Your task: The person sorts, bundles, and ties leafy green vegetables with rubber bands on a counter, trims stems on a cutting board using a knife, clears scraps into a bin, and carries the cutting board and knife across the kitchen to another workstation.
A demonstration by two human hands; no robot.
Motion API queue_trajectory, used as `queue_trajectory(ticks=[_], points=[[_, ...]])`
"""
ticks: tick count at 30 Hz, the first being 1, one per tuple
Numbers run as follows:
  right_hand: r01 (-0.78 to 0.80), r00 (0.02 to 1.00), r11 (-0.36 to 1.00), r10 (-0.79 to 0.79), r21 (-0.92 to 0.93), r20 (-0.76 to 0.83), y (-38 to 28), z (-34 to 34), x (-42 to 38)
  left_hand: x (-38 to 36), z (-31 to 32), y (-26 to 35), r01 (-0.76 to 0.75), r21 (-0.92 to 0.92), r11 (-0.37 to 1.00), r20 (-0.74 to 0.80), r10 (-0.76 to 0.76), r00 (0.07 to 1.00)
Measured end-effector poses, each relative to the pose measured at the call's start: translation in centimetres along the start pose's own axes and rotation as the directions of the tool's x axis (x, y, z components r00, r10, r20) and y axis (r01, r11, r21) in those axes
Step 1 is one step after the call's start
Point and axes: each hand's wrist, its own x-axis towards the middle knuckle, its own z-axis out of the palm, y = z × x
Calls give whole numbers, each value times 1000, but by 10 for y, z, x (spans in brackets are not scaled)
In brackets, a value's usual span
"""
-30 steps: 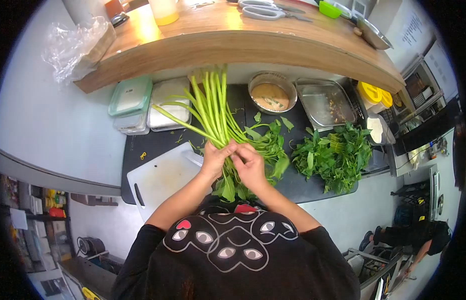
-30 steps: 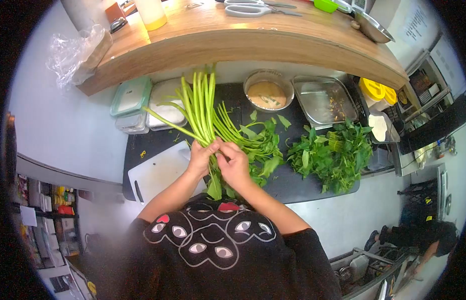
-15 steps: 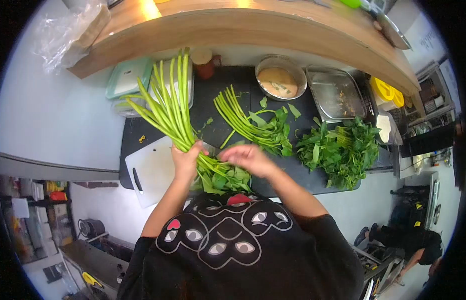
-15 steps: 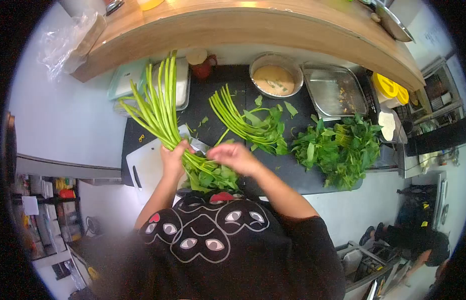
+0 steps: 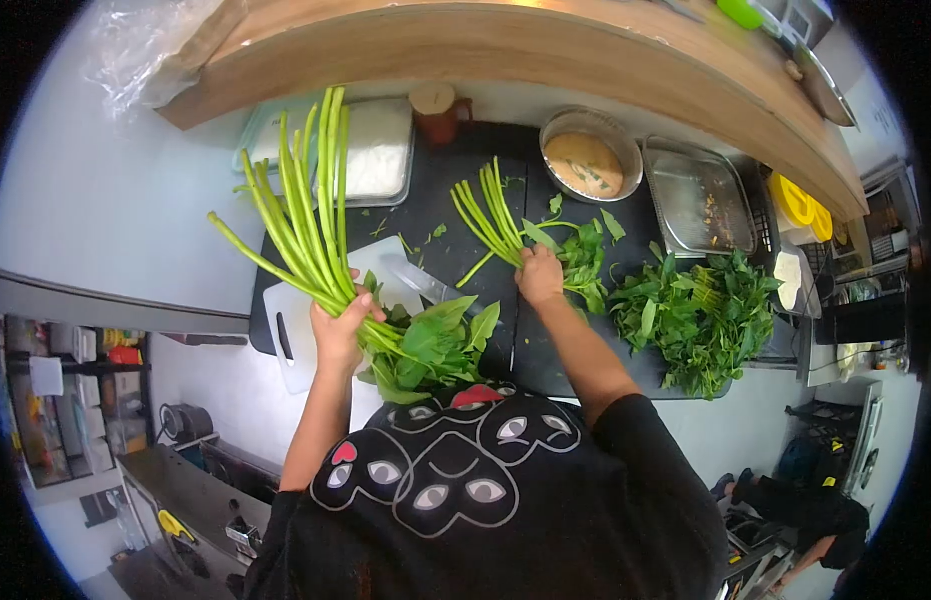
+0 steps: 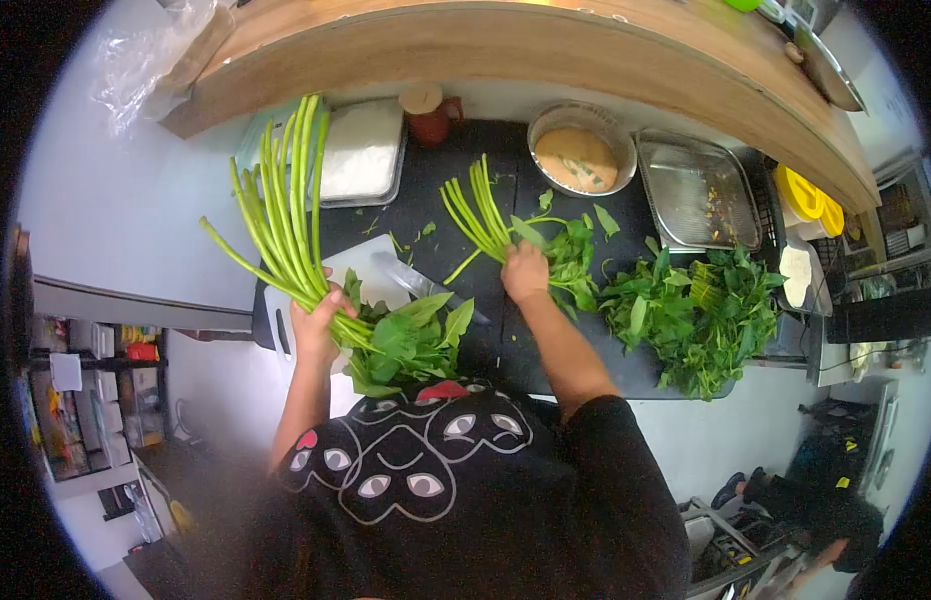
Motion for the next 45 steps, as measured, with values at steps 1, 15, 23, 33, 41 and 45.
queue_trajectory(ticks=[1, 15, 23, 33, 41, 45], points=[[-10, 1000, 1000, 10, -2, 4, 1, -2, 1, 0, 1, 0, 9, -17, 1000, 9, -8, 1000], [-178, 978, 915, 123, 362, 169, 34, -31, 16, 18, 49, -18, 138, -126, 982, 212, -109, 971], [-128, 963, 992, 127, -11, 238, 10, -2, -3, 17, 47, -17, 124, -95, 988, 242, -98, 965], [-296, 900, 902, 153, 314, 409, 25, -79, 19, 23, 41, -16, 126, -113, 985, 220, -99, 970], [-334, 906, 245, -182, 910, 382, -6, -177, 1, 35, 74, -42, 222, -93, 971, 274, -190, 943], [-219, 966, 363, -48, 906, 252, -76, -176, -19, 31, 88, -58, 259, -181, 949, 347, -185, 919]])
